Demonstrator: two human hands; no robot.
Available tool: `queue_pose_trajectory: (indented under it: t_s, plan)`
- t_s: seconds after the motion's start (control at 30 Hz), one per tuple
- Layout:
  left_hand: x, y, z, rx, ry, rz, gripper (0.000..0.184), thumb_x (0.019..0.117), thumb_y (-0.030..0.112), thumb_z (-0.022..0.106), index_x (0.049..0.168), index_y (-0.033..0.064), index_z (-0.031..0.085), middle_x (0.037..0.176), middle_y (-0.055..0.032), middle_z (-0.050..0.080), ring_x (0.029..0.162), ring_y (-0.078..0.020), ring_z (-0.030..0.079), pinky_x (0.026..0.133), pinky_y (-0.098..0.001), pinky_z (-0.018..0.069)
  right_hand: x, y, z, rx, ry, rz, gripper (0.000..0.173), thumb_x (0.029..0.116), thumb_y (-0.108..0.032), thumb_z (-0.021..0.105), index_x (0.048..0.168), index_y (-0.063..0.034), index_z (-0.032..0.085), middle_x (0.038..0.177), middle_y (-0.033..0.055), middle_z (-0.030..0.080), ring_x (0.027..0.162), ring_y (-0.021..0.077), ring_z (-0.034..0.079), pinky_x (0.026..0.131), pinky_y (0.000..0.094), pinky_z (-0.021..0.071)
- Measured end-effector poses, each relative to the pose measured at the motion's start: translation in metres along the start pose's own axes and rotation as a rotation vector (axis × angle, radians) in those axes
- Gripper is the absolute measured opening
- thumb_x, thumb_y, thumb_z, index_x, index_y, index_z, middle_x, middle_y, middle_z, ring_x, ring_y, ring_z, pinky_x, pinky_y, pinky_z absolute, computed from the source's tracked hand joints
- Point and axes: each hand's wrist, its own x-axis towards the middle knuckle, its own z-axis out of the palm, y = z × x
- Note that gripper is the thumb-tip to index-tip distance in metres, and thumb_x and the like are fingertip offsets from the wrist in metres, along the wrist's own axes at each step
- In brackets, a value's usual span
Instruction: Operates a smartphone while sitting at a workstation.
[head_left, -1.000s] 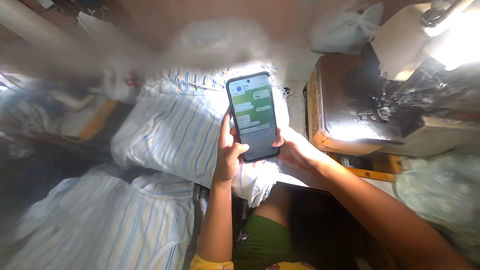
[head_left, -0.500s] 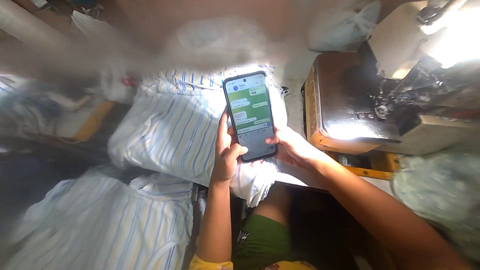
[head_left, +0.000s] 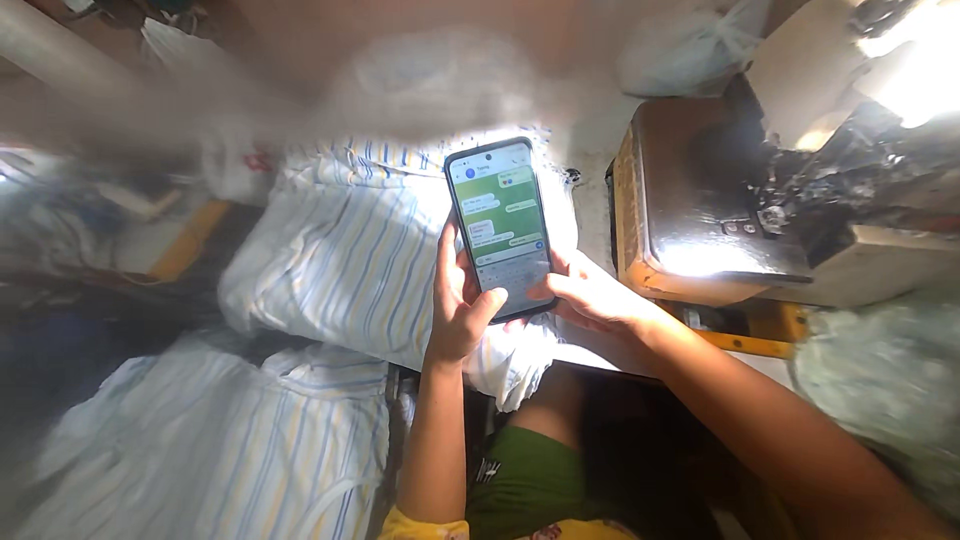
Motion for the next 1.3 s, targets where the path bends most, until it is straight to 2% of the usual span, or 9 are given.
queue_pose_trajectory:
  t_s: [0.13, 0.27, 0.47, 0.63, 0.77, 0.9, 1.03, 1.13, 1.3]
  plan:
    - [0.001, 0.001, 0.004, 0.134, 0.029, 0.019, 0.094, 0.0766, -0.009, 0.058, 0.158, 0.0056, 0.013, 0.133, -0.0011, 0.061, 0.112, -0.0085, 0.067, 0.093, -0.0294, 0.059, 0.0, 0.0, 0.002, 0.009, 0.011, -0.011, 0.045, 0.0925, 0.01, 0.045, 0.131, -0.0117, 0.049, 0.106, 0.0025, 0.073, 0.087, 0.0143, 0.074, 0.073, 0.0305, 0.0646]
    - [-0.001, 0.0, 0.0, 0.024, -0.018, -0.001, 0.093, 0.0773, -0.004, 0.055, 0.159, 0.01, 0.013, 0.135, 0.0022, 0.06, 0.113, -0.0082, 0.066, 0.095, -0.0304, 0.0576, 0.002, 0.003, 0.002, 0.02, 0.029, -0.018, 0.04, 0.095, 0.004, 0.048, 0.131, -0.0132, 0.049, 0.106, 0.0045, 0.073, 0.085, 0.017, 0.075, 0.069, 0.0324, 0.0653]
    - [-0.002, 0.0, 0.002, 0.046, 0.007, -0.017, 0.087, 0.0805, -0.009, 0.046, 0.159, 0.0095, 0.014, 0.132, 0.0009, 0.063, 0.11, -0.0088, 0.067, 0.093, -0.0307, 0.0582, 0.003, 0.002, 0.008, 0.058, 0.125, 0.003, 0.03, 0.102, 0.002, 0.042, 0.129, -0.0095, 0.05, 0.102, 0.0078, 0.074, 0.078, 0.0194, 0.076, 0.061, 0.0339, 0.065]
    - [-0.001, 0.002, 0.002, -0.074, 0.022, -0.068, 0.09, 0.0765, -0.004, 0.046, 0.159, 0.0162, 0.016, 0.132, 0.0042, 0.061, 0.112, -0.0071, 0.066, 0.093, -0.0304, 0.0577, 0.002, 0.002, 0.0, -0.01, 0.005, -0.018, 0.048, 0.0867, 0.012, 0.048, 0.128, -0.0115, 0.049, 0.104, 0.0032, 0.074, 0.083, 0.0163, 0.075, 0.068, 0.0322, 0.0656]
    - [0.0, 0.002, 0.002, -0.077, 0.033, -0.074, 0.09, 0.0756, -0.005, 0.044, 0.159, 0.0162, 0.017, 0.134, 0.0025, 0.061, 0.112, -0.008, 0.066, 0.093, -0.0307, 0.0576, 0.003, 0.005, -0.008, -0.027, -0.084, -0.031, 0.053, 0.0877, 0.017, 0.047, 0.132, -0.0128, 0.047, 0.109, 0.0032, 0.073, 0.088, 0.018, 0.076, 0.073, 0.0338, 0.0659]
    - [-0.001, 0.001, 0.001, -0.091, 0.052, -0.075, 0.091, 0.0746, -0.006, 0.045, 0.159, 0.0156, 0.017, 0.135, 0.002, 0.061, 0.111, -0.0076, 0.066, 0.091, -0.0293, 0.0582, 0.001, 0.001, -0.008, 0.02, -0.086, 0.018, 0.057, 0.0856, 0.01, 0.038, 0.137, -0.0151, 0.043, 0.113, 0.003, 0.071, 0.093, 0.017, 0.074, 0.076, 0.0342, 0.0647]
    - [0.0, 0.002, 0.002, -0.077, 0.071, -0.077, 0.088, 0.0751, -0.005, 0.045, 0.157, 0.0173, 0.021, 0.13, 0.0034, 0.064, 0.107, -0.0076, 0.068, 0.088, -0.0295, 0.0594, 0.003, -0.003, -0.002, 0.005, -0.052, 0.054, 0.047, 0.0934, 0.007, 0.034, 0.135, -0.0136, 0.044, 0.109, 0.004, 0.072, 0.09, 0.017, 0.074, 0.076, 0.0331, 0.0646]
    - [0.0, 0.001, 0.003, -0.032, 0.07, -0.054, 0.082, 0.0816, -0.004, 0.046, 0.157, 0.0148, 0.021, 0.129, 0.0023, 0.064, 0.108, -0.0083, 0.068, 0.09, -0.0303, 0.0593, 0.002, -0.002, -0.004, 0.002, -0.07, 0.048, 0.049, 0.0937, 0.007, 0.036, 0.137, -0.0138, 0.042, 0.112, 0.004, 0.071, 0.092, 0.017, 0.074, 0.077, 0.033, 0.0647]
    - [-0.001, 0.001, 0.006, 0.039, 0.12, -0.034, 0.082, 0.0827, -0.01, 0.049, 0.157, 0.0103, 0.02, 0.127, 0.0007, 0.066, 0.106, -0.0092, 0.069, 0.09, -0.0313, 0.06, 0.001, 0.001, -0.008, -0.024, -0.097, 0.031, 0.055, 0.089, 0.008, 0.044, 0.139, -0.0156, 0.042, 0.112, 0.0016, 0.072, 0.093, 0.0144, 0.074, 0.078, 0.0313, 0.0647]
